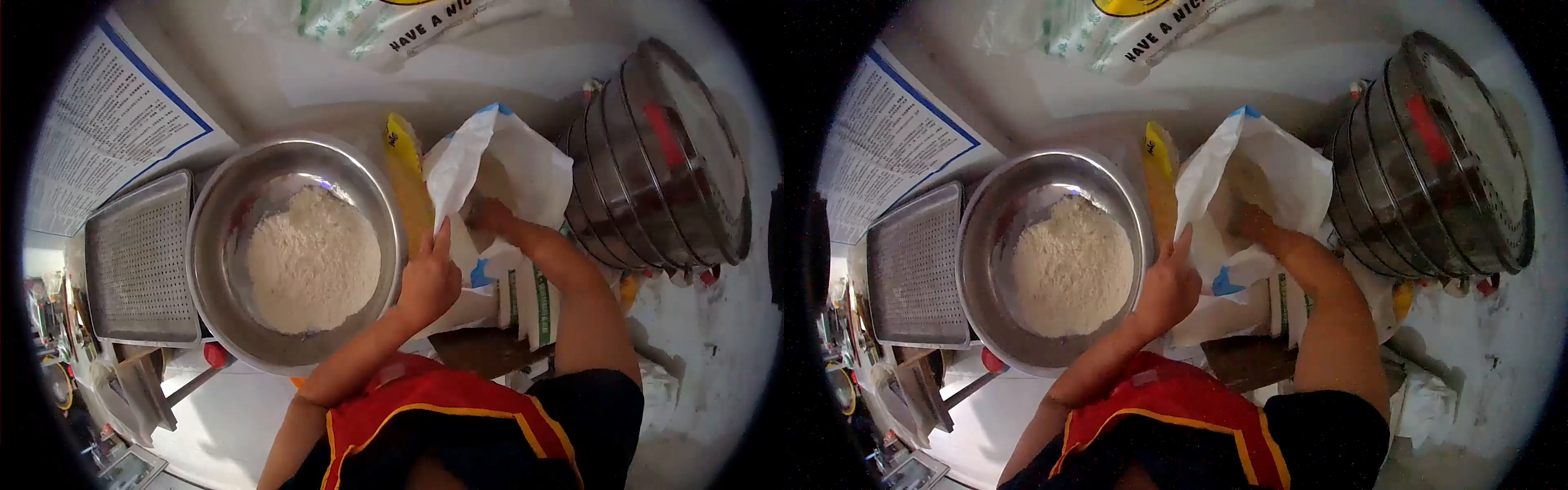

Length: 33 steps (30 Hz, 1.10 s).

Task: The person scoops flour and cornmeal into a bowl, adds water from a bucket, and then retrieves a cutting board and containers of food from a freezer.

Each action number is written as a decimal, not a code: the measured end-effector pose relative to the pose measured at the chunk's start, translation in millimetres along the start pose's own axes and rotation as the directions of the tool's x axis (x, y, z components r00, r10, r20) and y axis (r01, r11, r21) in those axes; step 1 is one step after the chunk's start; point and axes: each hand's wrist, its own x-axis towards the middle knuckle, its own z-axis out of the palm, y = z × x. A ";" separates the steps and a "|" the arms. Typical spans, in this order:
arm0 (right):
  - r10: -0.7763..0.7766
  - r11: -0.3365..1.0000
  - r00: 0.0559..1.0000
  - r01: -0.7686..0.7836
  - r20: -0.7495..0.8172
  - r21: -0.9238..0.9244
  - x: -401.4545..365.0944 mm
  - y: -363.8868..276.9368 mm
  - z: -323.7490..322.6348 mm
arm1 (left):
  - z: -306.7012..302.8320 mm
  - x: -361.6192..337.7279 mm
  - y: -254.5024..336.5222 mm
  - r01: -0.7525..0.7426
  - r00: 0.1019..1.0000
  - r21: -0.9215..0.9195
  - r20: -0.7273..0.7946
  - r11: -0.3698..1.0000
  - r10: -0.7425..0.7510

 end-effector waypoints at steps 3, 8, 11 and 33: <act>-0.083 0.991 0.989 0.095 0.121 -0.095 -4.7 -7.2 -12.6 | 0.8 -5.4 -1.9 -0.050 0.999 0.009 -0.004 0.999 0.051; 0.026 0.999 0.955 -0.019 0.296 -0.026 9.6 32.5 -11.5 | -0.9 -1.9 -2.4 -0.084 0.996 0.006 -0.030 0.996 0.085; 0.084 0.903 0.972 -0.168 0.220 0.396 -0.1 14.9 -8.7 | -0.7 -2.6 -2.0 -0.044 0.999 -0.020 -0.010 0.999 0.043; 0.165 0.695 0.979 -0.202 0.121 0.690 -78.0 23.9 -63.7 | 13.0 -1.2 13.2 -0.074 0.991 0.061 -0.107 0.995 0.080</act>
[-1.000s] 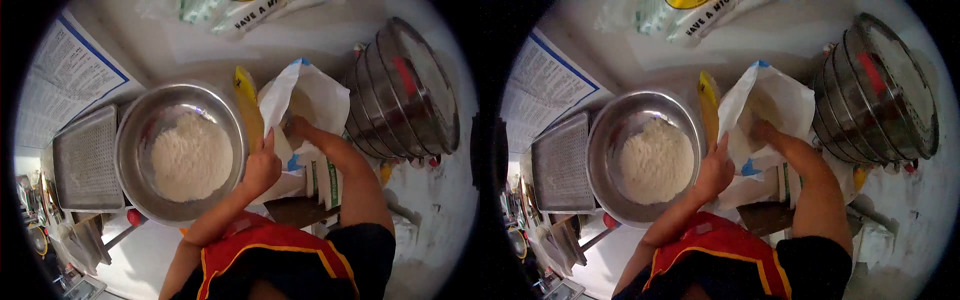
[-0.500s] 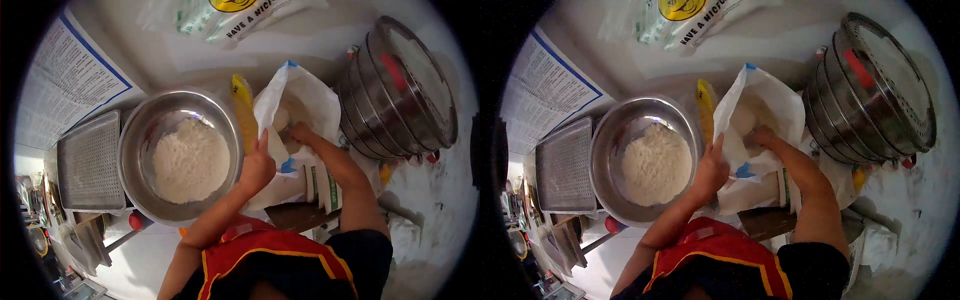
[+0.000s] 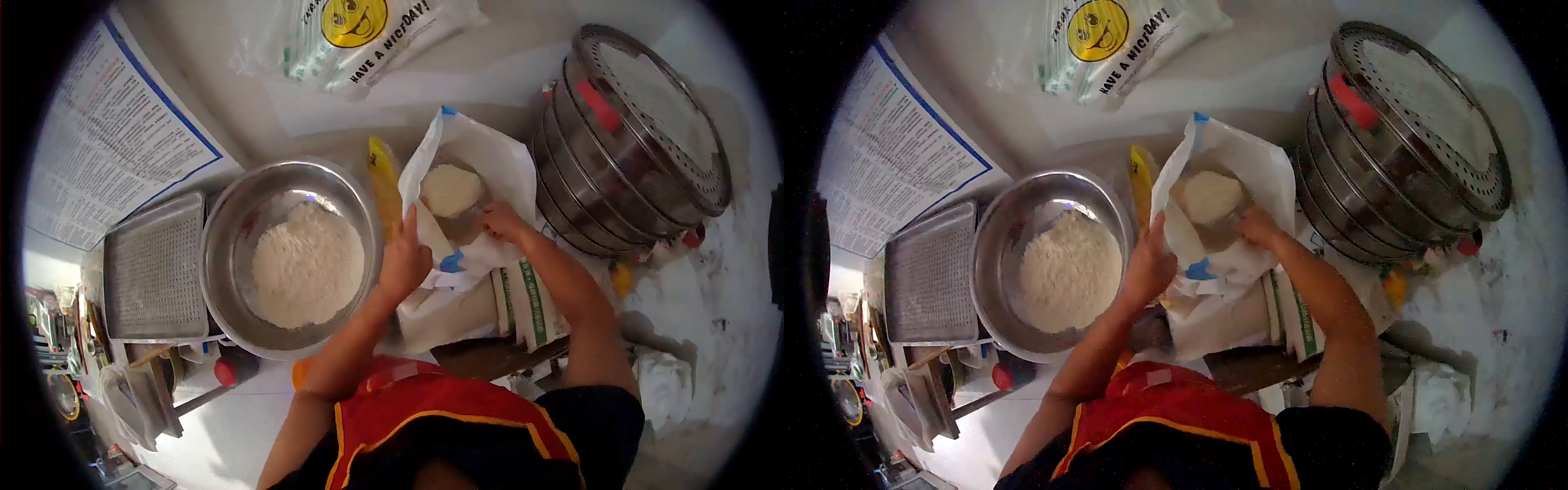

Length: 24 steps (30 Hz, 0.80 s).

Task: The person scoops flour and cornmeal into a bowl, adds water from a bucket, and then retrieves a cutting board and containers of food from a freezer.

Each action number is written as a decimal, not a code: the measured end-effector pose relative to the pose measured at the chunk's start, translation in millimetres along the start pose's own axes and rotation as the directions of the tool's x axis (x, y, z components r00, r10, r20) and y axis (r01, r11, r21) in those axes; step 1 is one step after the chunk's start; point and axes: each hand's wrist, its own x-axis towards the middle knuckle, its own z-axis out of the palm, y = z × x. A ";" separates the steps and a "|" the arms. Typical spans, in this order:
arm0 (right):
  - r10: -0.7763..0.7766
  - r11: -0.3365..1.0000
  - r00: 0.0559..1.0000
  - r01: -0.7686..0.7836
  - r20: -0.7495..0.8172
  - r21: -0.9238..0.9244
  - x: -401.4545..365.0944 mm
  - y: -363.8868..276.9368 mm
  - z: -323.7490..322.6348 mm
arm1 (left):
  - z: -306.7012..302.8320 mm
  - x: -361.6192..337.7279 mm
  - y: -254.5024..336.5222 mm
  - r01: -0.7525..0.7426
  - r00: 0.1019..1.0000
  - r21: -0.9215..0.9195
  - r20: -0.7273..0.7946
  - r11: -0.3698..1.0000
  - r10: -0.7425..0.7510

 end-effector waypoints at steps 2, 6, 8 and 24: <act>-0.035 0.986 0.999 0.028 -0.040 -0.165 -14.4 -7.0 -15.0 | 2.0 2.2 0.1 -0.012 1.000 0.005 -0.010 1.000 0.012; -0.521 0.631 0.835 0.237 -0.177 -0.738 -0.5 10.0 -2.4 | 7.7 -0.9 0.6 0.005 1.000 -0.001 0.001 1.000 -0.005; -0.390 0.680 0.897 0.128 -0.208 -0.722 -2.2 -8.5 6.5 | 3.7 1.1 5.8 0.010 1.000 -0.017 -0.016 1.000 -0.010; -0.499 0.810 0.846 0.380 -0.187 -0.446 -29.9 19.1 -18.4 | 17.7 -3.0 -5.7 -0.034 0.998 -0.001 -0.044 0.999 0.034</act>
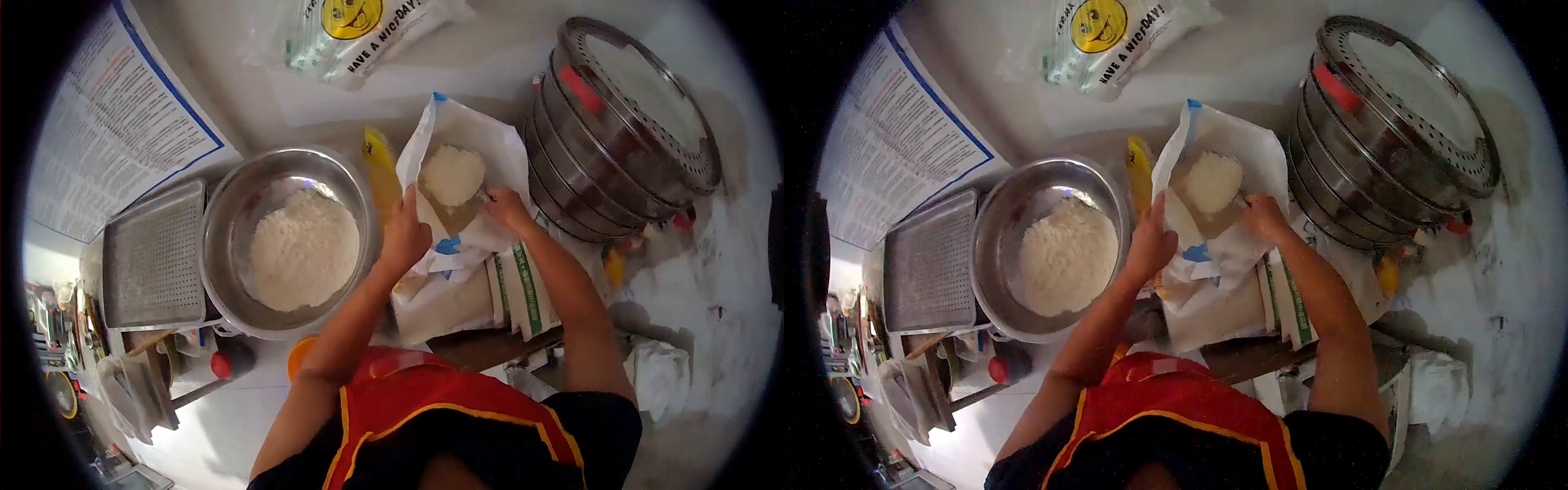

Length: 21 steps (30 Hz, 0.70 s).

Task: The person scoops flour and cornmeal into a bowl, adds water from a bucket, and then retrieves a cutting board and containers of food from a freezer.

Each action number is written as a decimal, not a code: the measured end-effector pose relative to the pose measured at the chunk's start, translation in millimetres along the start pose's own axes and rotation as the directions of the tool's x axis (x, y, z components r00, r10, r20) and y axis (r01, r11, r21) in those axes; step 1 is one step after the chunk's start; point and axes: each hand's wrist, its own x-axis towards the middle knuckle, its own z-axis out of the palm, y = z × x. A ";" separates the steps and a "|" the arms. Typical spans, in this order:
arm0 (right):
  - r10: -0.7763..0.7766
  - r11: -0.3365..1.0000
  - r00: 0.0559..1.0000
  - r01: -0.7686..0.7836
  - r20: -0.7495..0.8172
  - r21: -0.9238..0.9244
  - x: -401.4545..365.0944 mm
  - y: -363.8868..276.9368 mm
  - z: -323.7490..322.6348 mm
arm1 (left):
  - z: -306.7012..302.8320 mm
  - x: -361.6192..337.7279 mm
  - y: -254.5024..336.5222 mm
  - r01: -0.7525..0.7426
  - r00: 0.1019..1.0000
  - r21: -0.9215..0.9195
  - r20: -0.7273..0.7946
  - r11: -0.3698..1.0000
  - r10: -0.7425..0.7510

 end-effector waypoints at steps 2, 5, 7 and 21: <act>0.359 0.838 0.891 -0.438 0.276 0.325 4.6 -19.5 -14.7 | -2.5 4.1 -1.2 -0.010 1.000 0.021 -0.023 1.000 0.011; 0.352 0.758 0.893 -0.448 0.280 0.475 -10.4 -22.0 -19.8 | -6.4 4.9 -1.7 0.031 0.999 -0.003 0.023 1.000 -0.031; 0.338 0.700 0.892 -0.451 0.300 0.553 -23.0 -17.7 -22.9 | -6.1 5.0 0.8 0.028 1.000 -0.016 0.012 0.999 -0.028; 0.148 0.985 0.988 -0.143 -0.046 0.093 -32.0 -32.2 -25.2 | 2.7 5.7 13.0 0.059 0.998 -0.015 -0.014 0.998 -0.059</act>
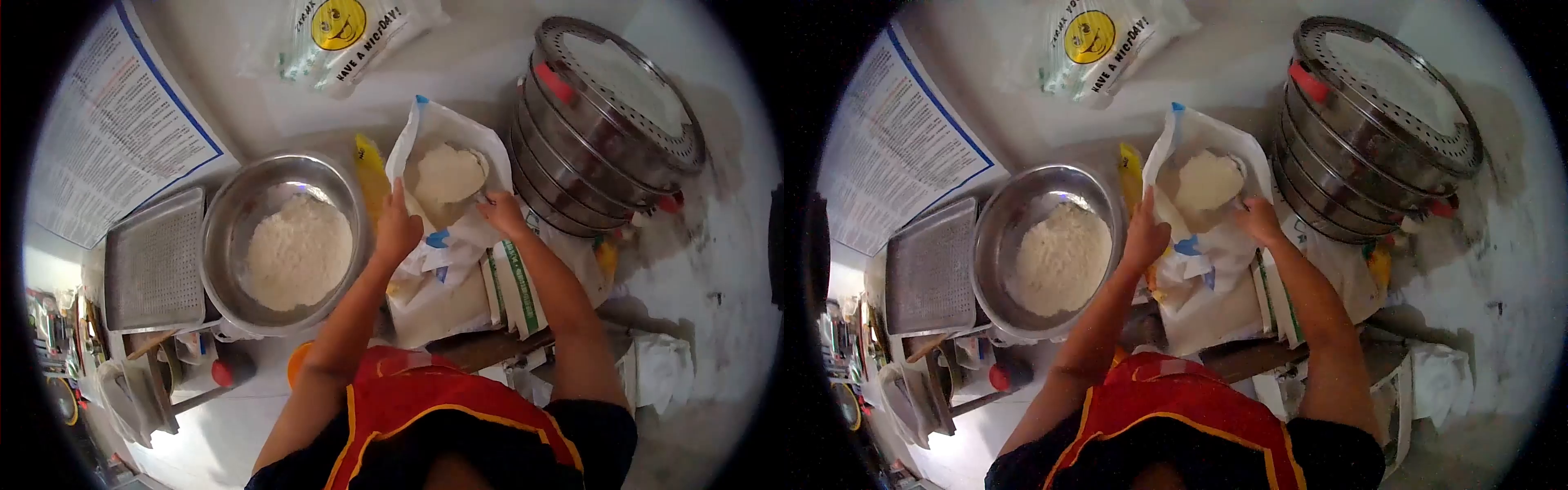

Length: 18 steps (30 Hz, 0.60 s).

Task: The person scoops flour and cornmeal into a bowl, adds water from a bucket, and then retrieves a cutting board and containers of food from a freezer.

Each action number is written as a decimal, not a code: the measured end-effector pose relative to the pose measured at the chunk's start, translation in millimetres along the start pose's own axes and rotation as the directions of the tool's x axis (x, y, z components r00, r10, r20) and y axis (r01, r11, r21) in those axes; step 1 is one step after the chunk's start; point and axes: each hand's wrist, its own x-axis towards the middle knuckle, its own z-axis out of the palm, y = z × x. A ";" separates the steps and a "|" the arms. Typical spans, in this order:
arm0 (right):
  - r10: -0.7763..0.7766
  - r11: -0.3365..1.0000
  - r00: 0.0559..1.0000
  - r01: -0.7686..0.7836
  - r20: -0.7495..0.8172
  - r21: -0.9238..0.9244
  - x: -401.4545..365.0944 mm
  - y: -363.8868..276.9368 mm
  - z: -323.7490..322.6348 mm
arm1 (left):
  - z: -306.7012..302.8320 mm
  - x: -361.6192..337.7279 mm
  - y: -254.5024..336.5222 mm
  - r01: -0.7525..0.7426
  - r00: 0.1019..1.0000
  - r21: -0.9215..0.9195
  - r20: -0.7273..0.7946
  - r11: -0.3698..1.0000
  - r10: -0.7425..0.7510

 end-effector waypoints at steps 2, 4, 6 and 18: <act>-0.092 0.992 0.987 0.079 -0.134 -0.099 -2.9 8.5 9.8 | -0.7 -0.6 -2.3 -0.017 1.000 -0.014 0.003 1.000 0.017; -0.031 0.999 0.992 0.030 -0.125 -0.015 -6.3 18.1 11.0 | -0.6 -0.3 -0.1 0.005 1.000 0.004 0.012 1.000 -0.005; 0.149 0.961 0.987 -0.158 0.056 0.226 -7.5 23.4 1.5 | -1.9 0.2 0.9 0.021 0.999 0.012 0.024 1.000 -0.021; 0.153 0.776 0.978 -0.207 0.141 0.596 -56.8 -1.5 -37.5 | 6.3 0.7 -0.6 0.032 0.999 0.023 0.033 0.999 -0.032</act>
